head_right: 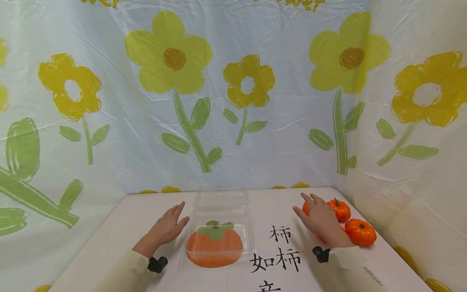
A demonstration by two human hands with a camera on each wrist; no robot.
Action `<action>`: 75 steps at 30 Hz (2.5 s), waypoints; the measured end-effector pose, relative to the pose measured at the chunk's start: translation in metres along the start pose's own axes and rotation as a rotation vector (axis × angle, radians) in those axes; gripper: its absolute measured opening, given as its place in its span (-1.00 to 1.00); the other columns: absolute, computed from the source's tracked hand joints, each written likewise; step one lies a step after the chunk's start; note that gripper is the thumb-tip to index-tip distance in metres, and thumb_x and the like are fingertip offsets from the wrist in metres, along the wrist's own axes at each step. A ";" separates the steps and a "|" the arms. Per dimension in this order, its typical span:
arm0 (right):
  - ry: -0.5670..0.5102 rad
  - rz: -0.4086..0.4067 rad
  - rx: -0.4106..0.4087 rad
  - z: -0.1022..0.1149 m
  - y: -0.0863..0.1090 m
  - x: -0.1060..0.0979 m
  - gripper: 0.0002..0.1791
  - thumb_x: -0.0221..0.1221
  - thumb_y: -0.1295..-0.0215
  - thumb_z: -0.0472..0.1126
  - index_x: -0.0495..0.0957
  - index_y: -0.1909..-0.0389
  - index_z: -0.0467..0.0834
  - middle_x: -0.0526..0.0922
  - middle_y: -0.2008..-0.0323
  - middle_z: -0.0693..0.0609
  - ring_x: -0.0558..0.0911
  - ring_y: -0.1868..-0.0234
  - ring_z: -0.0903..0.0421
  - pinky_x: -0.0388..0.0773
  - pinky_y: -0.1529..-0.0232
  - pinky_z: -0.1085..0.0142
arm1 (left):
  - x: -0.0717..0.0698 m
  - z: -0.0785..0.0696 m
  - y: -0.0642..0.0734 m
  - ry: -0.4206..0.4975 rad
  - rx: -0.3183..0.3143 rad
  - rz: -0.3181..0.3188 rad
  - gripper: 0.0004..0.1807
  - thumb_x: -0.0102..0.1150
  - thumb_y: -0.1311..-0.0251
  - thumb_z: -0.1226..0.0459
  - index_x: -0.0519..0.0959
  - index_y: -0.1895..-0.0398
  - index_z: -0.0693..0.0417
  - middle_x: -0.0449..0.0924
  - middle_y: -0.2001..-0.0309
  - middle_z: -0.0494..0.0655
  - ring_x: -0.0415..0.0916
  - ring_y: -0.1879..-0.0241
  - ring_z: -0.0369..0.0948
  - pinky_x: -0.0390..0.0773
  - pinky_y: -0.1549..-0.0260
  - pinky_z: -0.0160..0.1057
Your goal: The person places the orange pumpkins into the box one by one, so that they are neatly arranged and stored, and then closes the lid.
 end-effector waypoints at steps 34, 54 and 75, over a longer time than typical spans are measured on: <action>-0.032 0.013 0.009 -0.040 0.033 0.000 -0.25 0.18 -0.25 0.12 0.34 -0.23 -0.38 0.32 -0.21 -0.50 0.34 -0.16 -0.49 0.32 -0.08 -0.40 | 0.022 -0.004 0.015 0.306 -0.009 0.118 -0.26 -0.12 -0.39 -0.08 0.04 -0.53 0.00 0.14 -0.48 0.13 0.09 -0.46 0.12 0.14 -0.39 0.19; -0.027 0.099 0.108 -0.068 0.042 0.018 -0.22 0.17 -0.21 0.19 0.35 -0.20 -0.36 0.28 -0.19 -0.53 0.41 -0.05 -0.53 0.36 -0.02 -0.41 | 0.037 -0.003 0.018 0.479 -0.060 0.150 -0.33 -0.14 -0.42 0.01 0.03 -0.54 -0.09 0.25 -0.42 0.20 0.26 -0.37 0.18 0.26 -0.29 0.28; -0.041 0.208 0.165 -0.077 0.041 0.028 -0.09 0.18 -0.17 0.27 0.26 -0.25 -0.40 0.25 -0.14 -0.61 0.39 -0.04 -0.55 0.34 -0.01 -0.44 | 0.047 -0.008 0.015 0.669 -0.098 0.134 -0.41 -0.21 -0.44 0.18 0.07 -0.53 -0.09 0.18 -0.47 0.13 0.01 -0.48 0.19 0.05 -0.36 0.32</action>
Point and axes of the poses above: each hand's wrist, its own y-axis away from the middle knuckle, its own x-axis out of the palm, z = x × y, the point moved 7 cm from there along -y, towards the middle knuckle
